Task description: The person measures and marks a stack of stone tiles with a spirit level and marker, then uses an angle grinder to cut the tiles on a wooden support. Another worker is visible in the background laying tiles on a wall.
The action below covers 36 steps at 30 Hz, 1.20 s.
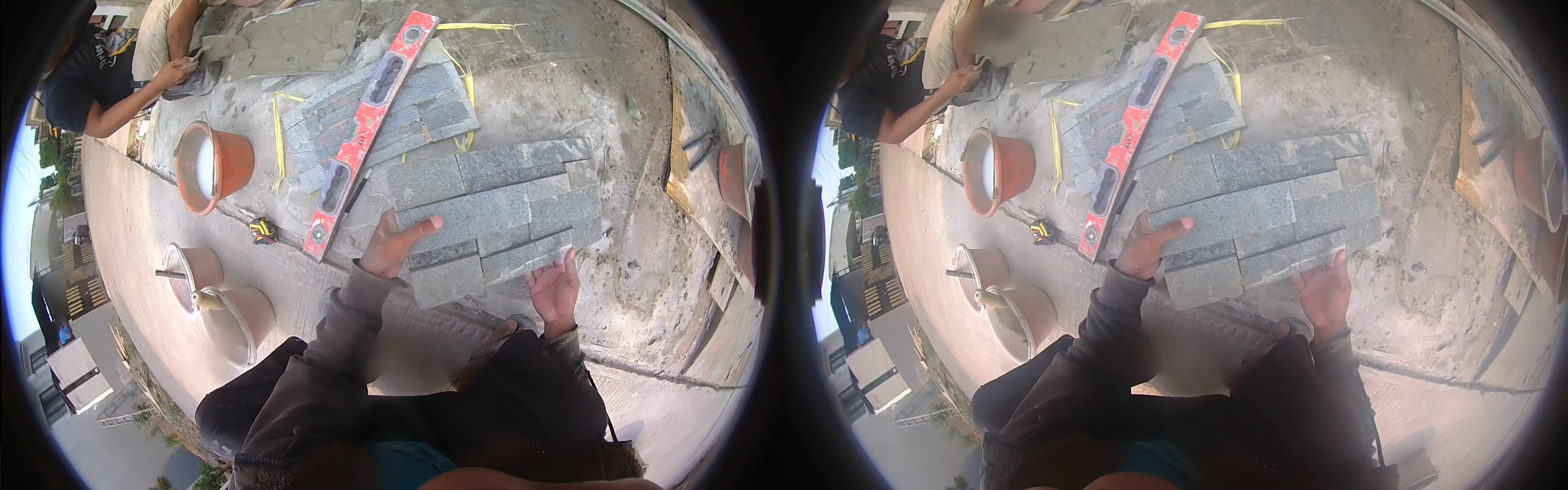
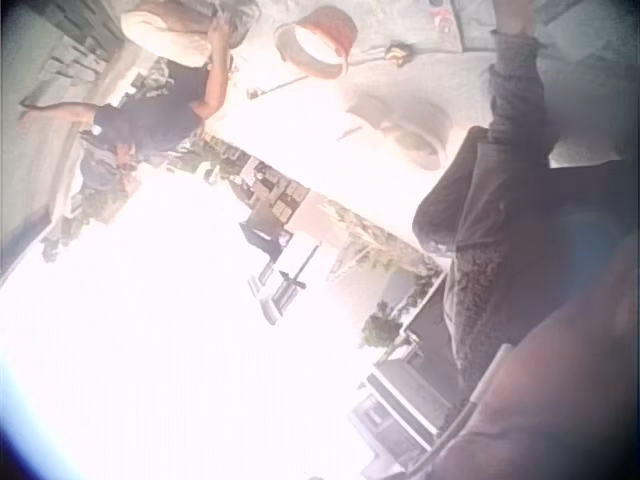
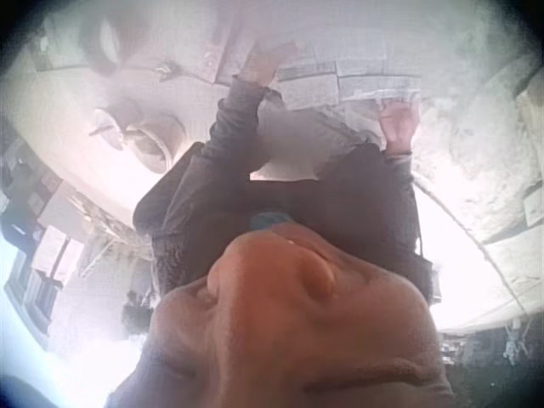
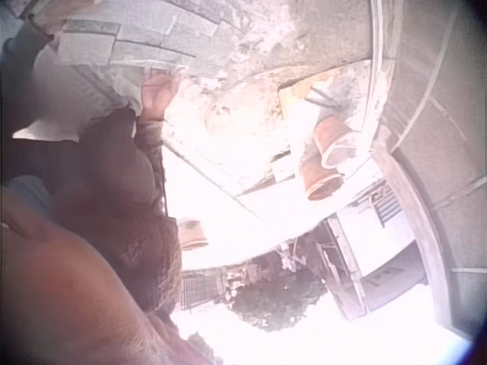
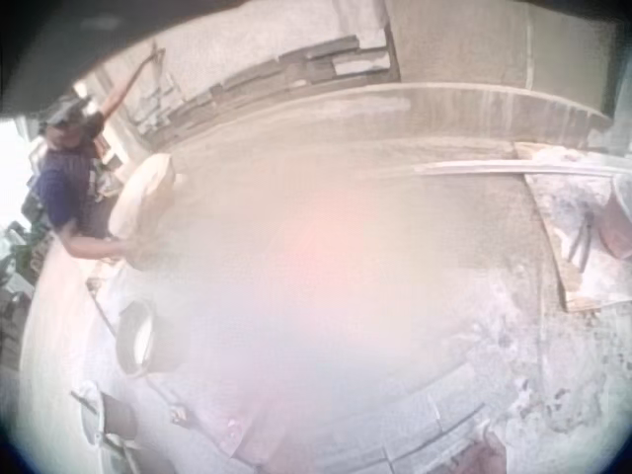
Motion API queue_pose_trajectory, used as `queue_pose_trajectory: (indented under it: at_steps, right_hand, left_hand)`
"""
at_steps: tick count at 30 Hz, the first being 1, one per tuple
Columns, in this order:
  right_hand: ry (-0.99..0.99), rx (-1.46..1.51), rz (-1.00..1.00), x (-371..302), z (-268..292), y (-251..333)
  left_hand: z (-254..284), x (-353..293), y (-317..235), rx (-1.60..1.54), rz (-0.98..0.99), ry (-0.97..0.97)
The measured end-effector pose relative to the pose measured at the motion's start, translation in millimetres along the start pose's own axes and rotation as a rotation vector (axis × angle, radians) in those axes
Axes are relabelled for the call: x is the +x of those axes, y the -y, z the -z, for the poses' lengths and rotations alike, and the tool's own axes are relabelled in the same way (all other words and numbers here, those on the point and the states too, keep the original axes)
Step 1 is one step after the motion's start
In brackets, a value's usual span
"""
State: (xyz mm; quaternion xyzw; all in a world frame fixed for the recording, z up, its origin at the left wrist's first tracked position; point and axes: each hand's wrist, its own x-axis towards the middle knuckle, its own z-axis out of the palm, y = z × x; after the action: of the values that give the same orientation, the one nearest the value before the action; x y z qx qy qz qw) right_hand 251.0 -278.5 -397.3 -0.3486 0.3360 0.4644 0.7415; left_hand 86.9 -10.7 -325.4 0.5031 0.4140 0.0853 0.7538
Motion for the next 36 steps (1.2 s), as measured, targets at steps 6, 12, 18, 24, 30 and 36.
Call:
queue_pose_trajectory:
  at_steps: [6, 12, 18, 24, 30, 36]
  right_hand:
    - [0.319, 0.08, 0.208, 28, -25, -13]
    - [0.216, 0.048, 0.278, 13, -31, -4]
    - [0.159, -0.008, 0.273, -100, -99, 42]
    - [0.103, -0.067, 0.306, -253, -161, 45]
    - [0.054, 0.107, 0.239, -490, -224, 12]
    - [-0.002, 0.33, 0.233, -689, -230, -18]
  left_hand:
    - [-30, -26, -37, -0.259, -0.054, 0.149]
    - [-25, -12, -49, -0.207, -0.03, 0.34]
    - [-48, -71, -121, -0.387, -0.012, 0.34]
    - [-51, -203, -240, -0.37, 0.125, 0.359]
    - [-70, -385, -388, -0.312, 0.315, 0.261]
    - [-82, -540, -418, -0.051, 0.25, 0.356]
